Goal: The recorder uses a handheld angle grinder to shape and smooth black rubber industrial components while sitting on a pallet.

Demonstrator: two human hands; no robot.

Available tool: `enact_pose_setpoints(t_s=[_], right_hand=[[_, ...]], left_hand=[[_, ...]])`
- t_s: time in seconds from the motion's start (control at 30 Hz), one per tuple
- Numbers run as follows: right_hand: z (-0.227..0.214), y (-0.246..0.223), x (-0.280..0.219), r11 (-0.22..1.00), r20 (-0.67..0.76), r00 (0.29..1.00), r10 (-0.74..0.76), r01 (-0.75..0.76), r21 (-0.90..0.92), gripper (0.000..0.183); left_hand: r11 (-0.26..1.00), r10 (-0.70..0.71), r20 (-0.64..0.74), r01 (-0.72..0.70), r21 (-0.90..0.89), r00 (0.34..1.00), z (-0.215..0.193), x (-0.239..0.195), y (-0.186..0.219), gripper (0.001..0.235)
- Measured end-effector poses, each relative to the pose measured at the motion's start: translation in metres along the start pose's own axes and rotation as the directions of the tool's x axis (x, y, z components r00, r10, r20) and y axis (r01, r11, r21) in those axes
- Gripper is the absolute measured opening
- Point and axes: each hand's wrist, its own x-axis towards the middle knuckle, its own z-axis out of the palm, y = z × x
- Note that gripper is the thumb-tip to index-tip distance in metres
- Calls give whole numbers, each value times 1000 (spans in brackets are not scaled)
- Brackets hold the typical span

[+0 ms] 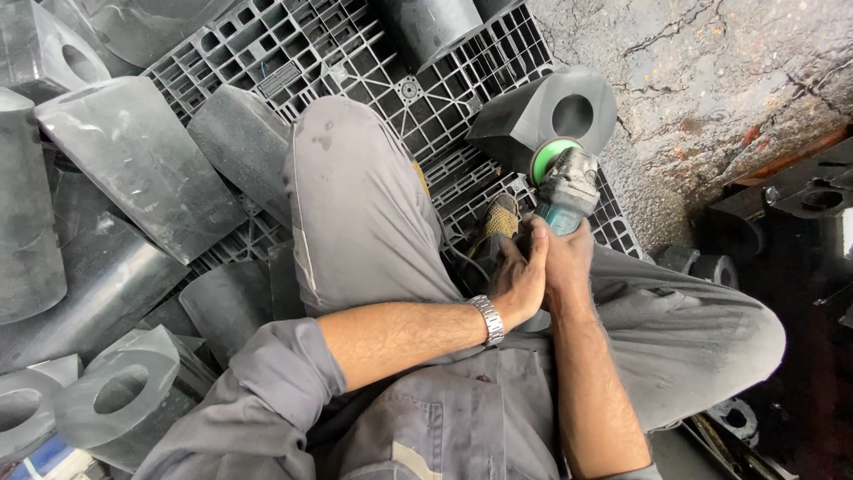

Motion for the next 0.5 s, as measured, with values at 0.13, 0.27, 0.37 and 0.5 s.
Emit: enact_pose_setpoints(t_s=[0.13,0.27,0.37,0.5], right_hand=[[9,1,6,987,51,988,-144,147,-65,52],[5,5,4,994,70,992,-107,108,-16,53],[4,-3,-2,998,30,998,-61,62,-31,56],[11,-4,4,997,25,997,-67,68,-44,56]], left_hand=[[996,-19,-13,18,-83,1000,-7,0,2,129],[995,-28,2,28,-96,1000,-4,-1,-2,129],[997,0,7,0,-73,1000,-5,0,0,131],[998,6,11,-5,-66,1000,-10,3,2,132]])
